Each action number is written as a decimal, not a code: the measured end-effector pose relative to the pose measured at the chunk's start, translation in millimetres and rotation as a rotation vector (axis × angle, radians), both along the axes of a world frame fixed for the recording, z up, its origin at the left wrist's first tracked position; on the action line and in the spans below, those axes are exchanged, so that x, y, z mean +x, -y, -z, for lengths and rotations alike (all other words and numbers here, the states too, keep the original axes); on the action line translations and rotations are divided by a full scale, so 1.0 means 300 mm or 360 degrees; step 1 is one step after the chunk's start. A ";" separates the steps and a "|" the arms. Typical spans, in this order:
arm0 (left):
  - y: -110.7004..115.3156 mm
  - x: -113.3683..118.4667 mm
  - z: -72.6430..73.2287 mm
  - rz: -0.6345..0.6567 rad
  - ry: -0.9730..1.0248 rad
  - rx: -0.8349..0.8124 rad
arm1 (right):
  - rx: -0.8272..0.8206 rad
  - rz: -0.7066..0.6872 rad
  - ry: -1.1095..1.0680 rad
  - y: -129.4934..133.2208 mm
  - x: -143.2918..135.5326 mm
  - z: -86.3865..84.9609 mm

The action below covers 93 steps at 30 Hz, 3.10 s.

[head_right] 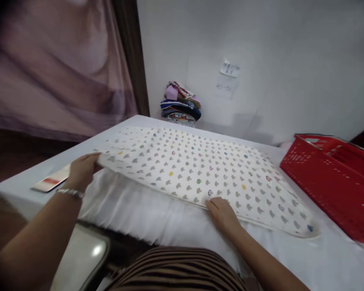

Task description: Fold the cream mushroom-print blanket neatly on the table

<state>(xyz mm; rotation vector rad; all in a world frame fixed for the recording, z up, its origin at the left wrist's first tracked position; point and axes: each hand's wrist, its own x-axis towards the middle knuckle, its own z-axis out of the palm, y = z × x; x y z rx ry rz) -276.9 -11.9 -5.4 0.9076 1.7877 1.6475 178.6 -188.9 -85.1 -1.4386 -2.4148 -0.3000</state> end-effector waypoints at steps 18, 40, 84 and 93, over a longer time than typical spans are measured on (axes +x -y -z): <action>-0.107 0.013 0.046 0.0113 0.0054 -0.0220 | -0.0219 -0.0093 0.0122 -0.106 -0.239 0.021; 0.014 -0.072 0.198 0.0156 0.0079 -0.0554 | -0.0756 -0.0374 0.0082 -0.163 -0.366 -0.091; 0.261 0.148 0.156 0.0529 0.0442 -0.0689 | -0.0589 -0.0556 0.0288 -0.333 -0.664 -0.093; 0.262 0.151 0.146 0.0620 0.0610 -0.0586 | -0.0605 -0.0565 0.0414 -0.328 -0.666 -0.096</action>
